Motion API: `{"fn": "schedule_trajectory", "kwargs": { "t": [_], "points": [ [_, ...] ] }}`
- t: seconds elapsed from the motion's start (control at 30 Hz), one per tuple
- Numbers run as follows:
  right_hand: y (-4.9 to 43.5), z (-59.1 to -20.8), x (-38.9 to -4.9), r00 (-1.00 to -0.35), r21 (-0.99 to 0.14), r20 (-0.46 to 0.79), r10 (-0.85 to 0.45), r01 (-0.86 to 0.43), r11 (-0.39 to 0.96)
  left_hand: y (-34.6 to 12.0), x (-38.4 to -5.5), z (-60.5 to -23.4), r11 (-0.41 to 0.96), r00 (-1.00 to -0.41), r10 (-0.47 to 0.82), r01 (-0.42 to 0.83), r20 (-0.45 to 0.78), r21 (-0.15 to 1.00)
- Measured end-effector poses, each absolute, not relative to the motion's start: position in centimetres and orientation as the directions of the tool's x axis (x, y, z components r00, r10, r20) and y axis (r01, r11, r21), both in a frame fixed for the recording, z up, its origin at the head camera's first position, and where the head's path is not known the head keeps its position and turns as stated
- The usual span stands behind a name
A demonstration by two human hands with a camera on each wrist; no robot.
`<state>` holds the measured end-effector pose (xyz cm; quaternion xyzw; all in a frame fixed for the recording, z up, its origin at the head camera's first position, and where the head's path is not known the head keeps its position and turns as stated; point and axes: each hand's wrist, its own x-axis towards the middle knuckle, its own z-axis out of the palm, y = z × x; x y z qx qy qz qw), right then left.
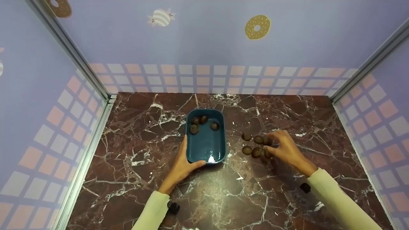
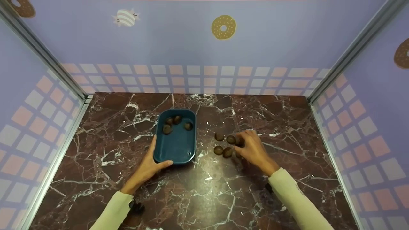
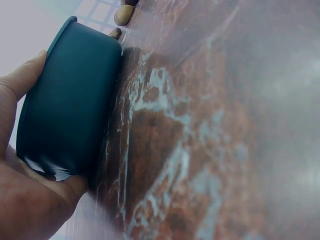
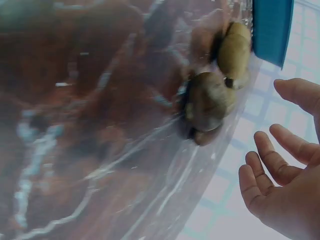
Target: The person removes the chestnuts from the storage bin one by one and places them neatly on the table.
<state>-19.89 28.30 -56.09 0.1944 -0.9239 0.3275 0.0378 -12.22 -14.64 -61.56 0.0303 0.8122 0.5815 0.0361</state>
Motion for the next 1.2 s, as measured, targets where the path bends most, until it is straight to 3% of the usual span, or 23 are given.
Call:
{"fn": "schedule_trajectory", "kwargs": {
  "t": [0.67,0.93,1.2],
  "points": [
    [22.1,-53.6,-22.8,-0.846,-0.551,0.266,-0.461,-0.526,0.647,-14.6,-12.2,-61.4,0.334,-0.997,0.083,0.016,-0.012,0.942],
    [20.0,-53.4,-23.3,-0.838,-0.561,0.222,-0.498,-0.528,0.637,-14.4,-12.2,-61.4,0.333,-0.997,0.079,0.012,-0.015,0.943],
    [17.5,-53.3,-23.6,-0.782,-0.522,0.219,-0.584,-0.600,0.606,-14.4,-12.3,-61.4,0.312,-0.995,0.090,-0.014,-0.044,0.950]
  ]
}}
